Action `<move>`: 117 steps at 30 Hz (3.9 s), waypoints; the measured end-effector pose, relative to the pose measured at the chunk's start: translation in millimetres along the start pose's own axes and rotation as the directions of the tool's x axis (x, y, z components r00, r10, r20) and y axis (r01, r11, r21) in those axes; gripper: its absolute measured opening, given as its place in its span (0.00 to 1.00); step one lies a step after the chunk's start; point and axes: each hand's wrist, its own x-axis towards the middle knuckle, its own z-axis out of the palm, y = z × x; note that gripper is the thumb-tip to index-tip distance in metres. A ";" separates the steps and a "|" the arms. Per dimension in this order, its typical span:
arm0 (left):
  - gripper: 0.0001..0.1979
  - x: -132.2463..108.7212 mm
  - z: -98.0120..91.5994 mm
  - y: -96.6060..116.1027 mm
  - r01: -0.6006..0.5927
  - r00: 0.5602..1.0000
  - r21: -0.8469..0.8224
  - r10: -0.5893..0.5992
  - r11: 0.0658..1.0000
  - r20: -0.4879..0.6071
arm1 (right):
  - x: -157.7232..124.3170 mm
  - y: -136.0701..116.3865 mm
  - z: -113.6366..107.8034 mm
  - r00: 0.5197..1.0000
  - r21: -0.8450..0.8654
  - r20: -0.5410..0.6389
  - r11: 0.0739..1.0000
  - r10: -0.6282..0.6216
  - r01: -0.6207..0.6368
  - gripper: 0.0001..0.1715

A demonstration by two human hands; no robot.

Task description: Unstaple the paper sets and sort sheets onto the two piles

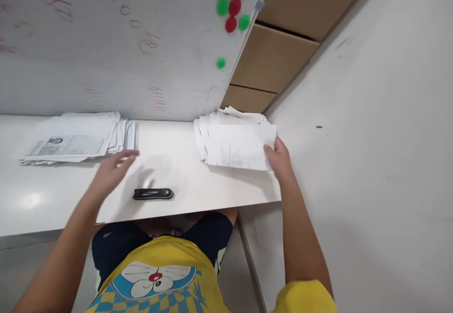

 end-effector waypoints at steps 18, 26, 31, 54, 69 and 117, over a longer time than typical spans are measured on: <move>0.20 -57.3 2.4 -89.2 -0.254 0.804 0.589 0.506 0.767 -0.312 | -122.1 -119.2 139.1 0.932 0.305 0.358 0.950 -0.049 -0.067 0.28; 0.14 -92.7 49.1 -8.0 -0.697 0.548 0.526 0.835 0.487 -0.047 | -202.2 -173.6 167.4 0.730 0.564 0.666 0.537 0.152 -0.627 0.30; 0.21 -89.2 38.2 -36.5 -0.540 0.728 0.276 0.606 0.795 -0.320 | -181.6 -138.2 146.1 0.746 0.534 0.642 0.594 0.178 -0.602 0.26; 0.16 -29.9 46.9 -43.9 -0.081 0.995 -0.504 0.098 0.860 0.006 | -161.2 -88.8 174.9 0.942 0.736 0.334 0.618 0.023 -0.276 0.28; 0.19 -41.7 29.4 -1.2 -0.145 0.976 -0.462 0.203 0.875 0.078 | -162.5 -79.5 95.3 0.930 0.561 0.343 0.767 0.130 -0.313 0.24; 0.27 -90.2 93.1 -21.4 -0.530 0.844 0.539 0.468 0.655 0.262 | -216.2 -39.2 83.7 0.622 0.364 0.713 0.588 0.324 -0.723 0.28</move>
